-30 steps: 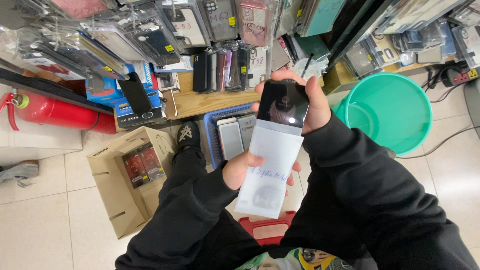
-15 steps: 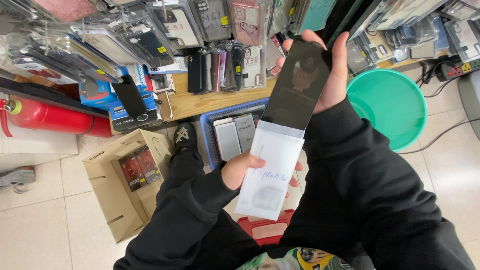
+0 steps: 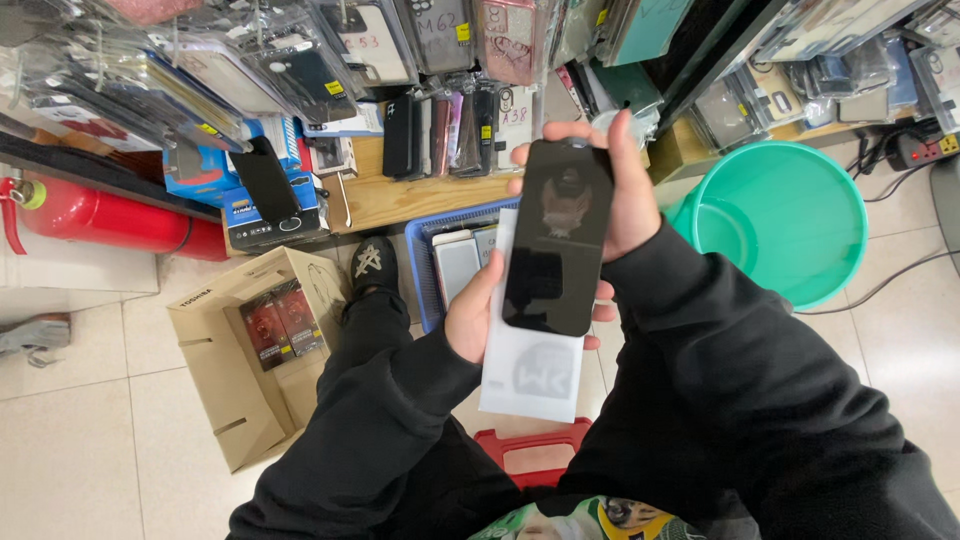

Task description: The person sits on a low stool and unpacks several phone screen protectors from their packaging. They peel off the protective films and apply the screen protectors to different smartphones, smoothing them out with their fingers.

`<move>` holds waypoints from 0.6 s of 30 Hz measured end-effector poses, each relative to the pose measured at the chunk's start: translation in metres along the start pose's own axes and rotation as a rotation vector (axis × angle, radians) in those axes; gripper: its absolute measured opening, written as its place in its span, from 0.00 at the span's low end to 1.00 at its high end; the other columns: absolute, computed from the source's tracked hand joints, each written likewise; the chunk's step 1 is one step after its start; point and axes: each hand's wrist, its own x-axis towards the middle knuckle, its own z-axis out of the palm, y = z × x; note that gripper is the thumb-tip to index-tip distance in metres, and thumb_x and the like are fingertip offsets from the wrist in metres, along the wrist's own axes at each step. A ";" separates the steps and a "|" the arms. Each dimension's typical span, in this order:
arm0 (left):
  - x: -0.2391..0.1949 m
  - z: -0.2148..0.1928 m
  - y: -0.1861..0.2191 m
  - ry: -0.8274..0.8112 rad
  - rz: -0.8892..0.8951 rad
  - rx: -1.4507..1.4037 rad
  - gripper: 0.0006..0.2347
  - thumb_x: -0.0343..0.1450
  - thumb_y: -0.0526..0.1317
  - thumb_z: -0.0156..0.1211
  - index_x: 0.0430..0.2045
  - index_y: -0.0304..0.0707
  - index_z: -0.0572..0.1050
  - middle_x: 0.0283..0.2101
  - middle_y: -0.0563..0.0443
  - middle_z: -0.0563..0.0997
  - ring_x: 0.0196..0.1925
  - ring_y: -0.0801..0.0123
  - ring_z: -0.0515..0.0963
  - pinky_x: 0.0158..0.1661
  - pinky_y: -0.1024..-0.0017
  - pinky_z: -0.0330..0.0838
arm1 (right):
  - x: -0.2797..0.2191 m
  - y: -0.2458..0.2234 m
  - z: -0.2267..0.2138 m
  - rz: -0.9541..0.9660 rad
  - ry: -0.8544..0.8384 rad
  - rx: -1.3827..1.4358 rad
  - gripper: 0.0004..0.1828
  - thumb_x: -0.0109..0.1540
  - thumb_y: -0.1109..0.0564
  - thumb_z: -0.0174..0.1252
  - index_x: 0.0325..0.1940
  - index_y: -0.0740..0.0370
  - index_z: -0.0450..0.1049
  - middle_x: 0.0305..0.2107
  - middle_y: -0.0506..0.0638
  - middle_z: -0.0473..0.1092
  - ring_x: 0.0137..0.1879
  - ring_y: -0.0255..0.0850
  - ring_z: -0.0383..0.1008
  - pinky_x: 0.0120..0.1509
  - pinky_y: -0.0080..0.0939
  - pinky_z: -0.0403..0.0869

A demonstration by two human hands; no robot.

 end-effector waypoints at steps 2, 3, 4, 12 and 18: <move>0.000 -0.005 0.002 -0.003 0.019 -0.041 0.32 0.74 0.60 0.43 0.62 0.27 0.62 0.60 0.19 0.66 0.59 0.27 0.68 0.57 0.29 0.60 | -0.015 0.009 0.018 0.048 -0.017 -0.079 0.35 0.61 0.30 0.44 0.51 0.64 0.70 0.43 0.71 0.73 0.41 0.59 0.79 0.44 0.55 0.81; 0.001 -0.008 0.004 -0.014 0.039 -0.071 0.31 0.75 0.59 0.44 0.61 0.28 0.64 0.59 0.19 0.68 0.58 0.25 0.69 0.57 0.27 0.59 | -0.021 0.012 0.027 0.087 -0.043 -0.158 0.35 0.62 0.31 0.42 0.53 0.64 0.69 0.44 0.69 0.73 0.41 0.54 0.79 0.44 0.50 0.81; 0.000 -0.011 0.006 -0.013 0.039 -0.071 0.31 0.75 0.59 0.44 0.61 0.28 0.64 0.59 0.19 0.68 0.58 0.25 0.69 0.57 0.27 0.59 | -0.016 0.016 0.018 0.088 -0.043 -0.158 0.35 0.62 0.31 0.42 0.53 0.64 0.69 0.44 0.69 0.73 0.41 0.54 0.79 0.44 0.50 0.81; -0.007 -0.019 0.009 -0.001 0.122 -0.089 0.31 0.75 0.61 0.43 0.57 0.25 0.68 0.55 0.21 0.72 0.54 0.32 0.75 0.51 0.30 0.67 | -0.001 0.042 -0.033 0.144 -0.308 -0.217 0.31 0.66 0.36 0.43 0.59 0.65 0.63 0.08 0.58 0.62 0.03 0.31 0.54 -0.02 0.38 0.62; -0.004 -0.011 0.003 0.025 0.195 -0.017 0.30 0.74 0.61 0.47 0.53 0.27 0.71 0.50 0.26 0.77 0.49 0.39 0.79 0.46 0.36 0.74 | -0.024 0.032 -0.012 0.096 -0.278 -0.294 0.37 0.66 0.34 0.40 0.56 0.73 0.68 0.10 0.55 0.67 0.06 0.24 0.57 0.03 0.25 0.66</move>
